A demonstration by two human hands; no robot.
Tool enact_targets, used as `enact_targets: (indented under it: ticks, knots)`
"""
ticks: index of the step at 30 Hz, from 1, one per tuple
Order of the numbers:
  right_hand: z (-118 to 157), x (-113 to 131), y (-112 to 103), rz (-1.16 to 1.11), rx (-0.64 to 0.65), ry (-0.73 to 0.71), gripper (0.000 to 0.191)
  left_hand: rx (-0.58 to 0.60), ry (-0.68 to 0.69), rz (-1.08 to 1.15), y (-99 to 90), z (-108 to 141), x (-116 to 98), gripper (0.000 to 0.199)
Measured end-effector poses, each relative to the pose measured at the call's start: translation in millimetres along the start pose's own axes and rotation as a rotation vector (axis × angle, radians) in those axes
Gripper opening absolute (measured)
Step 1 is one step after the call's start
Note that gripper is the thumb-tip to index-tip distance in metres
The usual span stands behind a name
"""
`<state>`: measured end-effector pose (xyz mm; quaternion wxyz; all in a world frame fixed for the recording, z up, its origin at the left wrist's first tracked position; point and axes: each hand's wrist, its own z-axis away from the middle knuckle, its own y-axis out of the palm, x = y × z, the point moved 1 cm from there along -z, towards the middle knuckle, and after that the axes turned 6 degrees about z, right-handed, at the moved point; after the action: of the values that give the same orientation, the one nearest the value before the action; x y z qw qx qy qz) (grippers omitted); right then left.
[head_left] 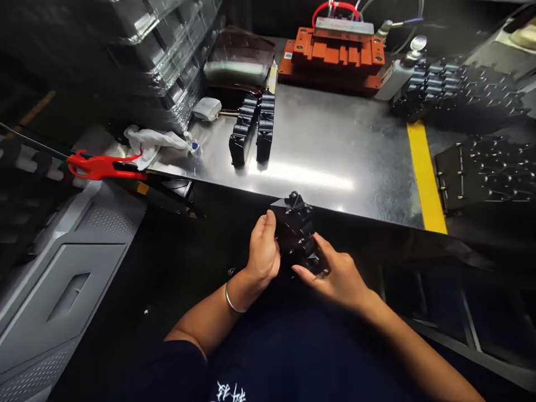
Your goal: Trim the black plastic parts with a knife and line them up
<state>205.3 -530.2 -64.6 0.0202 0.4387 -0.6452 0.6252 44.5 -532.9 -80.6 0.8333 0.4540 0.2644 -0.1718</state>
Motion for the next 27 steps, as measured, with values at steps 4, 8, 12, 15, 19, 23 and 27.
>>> enact_targets:
  ticks: [4, 8, 12, 15, 19, 23, 27]
  knots:
    - [-52, -24, -26, 0.026, -0.001, 0.304, 0.063, 0.113, 0.011, -0.036, 7.5, 3, -12, 0.047]
    - [-149, -45, -52, 0.396, 0.121, 0.494, 0.062, 0.109, -0.057, -0.185, -5.5, 7, -13, 0.047]
    - [-230, -43, -39, 0.381, 0.070, 0.477, 0.046, 0.083, -0.099, -0.263, -20.2, 4, -12, 0.047]
    - [-258, -33, -17, 0.315, 0.045, 0.441, 0.040, 0.084, -0.099, -0.292, -26.2, 2, -15, 0.048]
    - [-242, -33, -22, 0.255, 0.016, 0.381, 0.047, 0.042, -0.073, -0.280, -34.1, -3, -19, 0.054]
    - [-170, -71, -89, 0.397, -0.095, 0.579, 0.045, -0.069, -0.019, -0.295, -48.5, -13, -18, 0.060]
    - [-88, -123, -163, 0.682, -0.297, 1.005, 0.049, -0.099, -0.053, -0.348, -58.8, -22, -5, 0.063]
